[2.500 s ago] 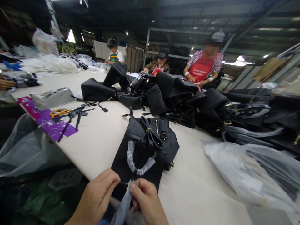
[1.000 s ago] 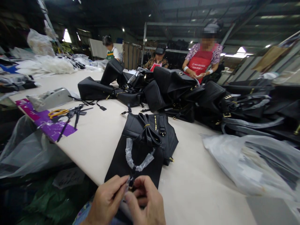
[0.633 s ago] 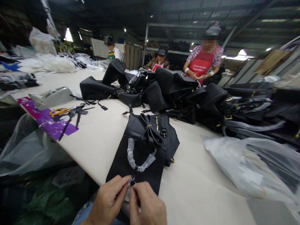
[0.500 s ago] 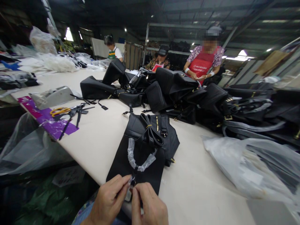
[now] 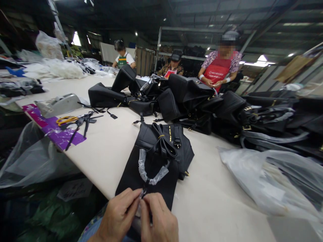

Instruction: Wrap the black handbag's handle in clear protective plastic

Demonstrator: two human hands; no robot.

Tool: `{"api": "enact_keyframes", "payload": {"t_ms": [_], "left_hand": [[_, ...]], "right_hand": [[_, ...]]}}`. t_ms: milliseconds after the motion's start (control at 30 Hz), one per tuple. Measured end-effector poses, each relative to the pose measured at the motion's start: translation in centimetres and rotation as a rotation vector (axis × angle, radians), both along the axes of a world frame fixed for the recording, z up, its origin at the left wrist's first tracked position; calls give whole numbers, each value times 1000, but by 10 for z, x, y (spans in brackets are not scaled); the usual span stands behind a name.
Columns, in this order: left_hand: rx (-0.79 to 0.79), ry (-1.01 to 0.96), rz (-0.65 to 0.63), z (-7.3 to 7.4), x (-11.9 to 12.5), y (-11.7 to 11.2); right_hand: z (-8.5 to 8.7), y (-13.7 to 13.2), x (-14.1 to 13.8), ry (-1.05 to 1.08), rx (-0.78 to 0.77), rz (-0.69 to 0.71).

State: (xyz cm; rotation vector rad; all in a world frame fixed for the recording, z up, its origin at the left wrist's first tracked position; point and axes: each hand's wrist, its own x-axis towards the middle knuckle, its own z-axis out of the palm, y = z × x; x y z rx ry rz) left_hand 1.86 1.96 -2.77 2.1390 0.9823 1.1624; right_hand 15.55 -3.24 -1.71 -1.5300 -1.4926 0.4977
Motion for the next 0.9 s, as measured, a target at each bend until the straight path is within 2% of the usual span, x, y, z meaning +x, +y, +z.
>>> {"api": "enact_keyframes", "payload": {"t_ms": [67, 200, 333, 433, 533, 667, 767, 900], "left_hand": [[-142, -21, -18, 3, -1, -2], [-592, -161, -66, 7, -4, -4], [-937, -397, -91, 8, -7, -3], [-1101, -546, -133, 3, -5, -3], [-1174, -645, -193, -8, -1, -5], [-1171, -716, -189, -20, 3, -7], [-1158, -748, -182, -20, 5, -7], [-1135, -703, -171, -15, 4, -6]], "right_hand": [[-4, 1, 5, 105, -132, 3], [-13, 0, 10, 547, -452, -7], [-13, 2, 6, 759, -507, -66], [-13, 5, -1, 861, -534, -93], [-17, 9, -7, 928, -559, -74], [-20, 15, -12, 965, -519, -40], [-21, 17, -13, 969, -487, -39], [-20, 15, -9, 934, -484, 37]]}}
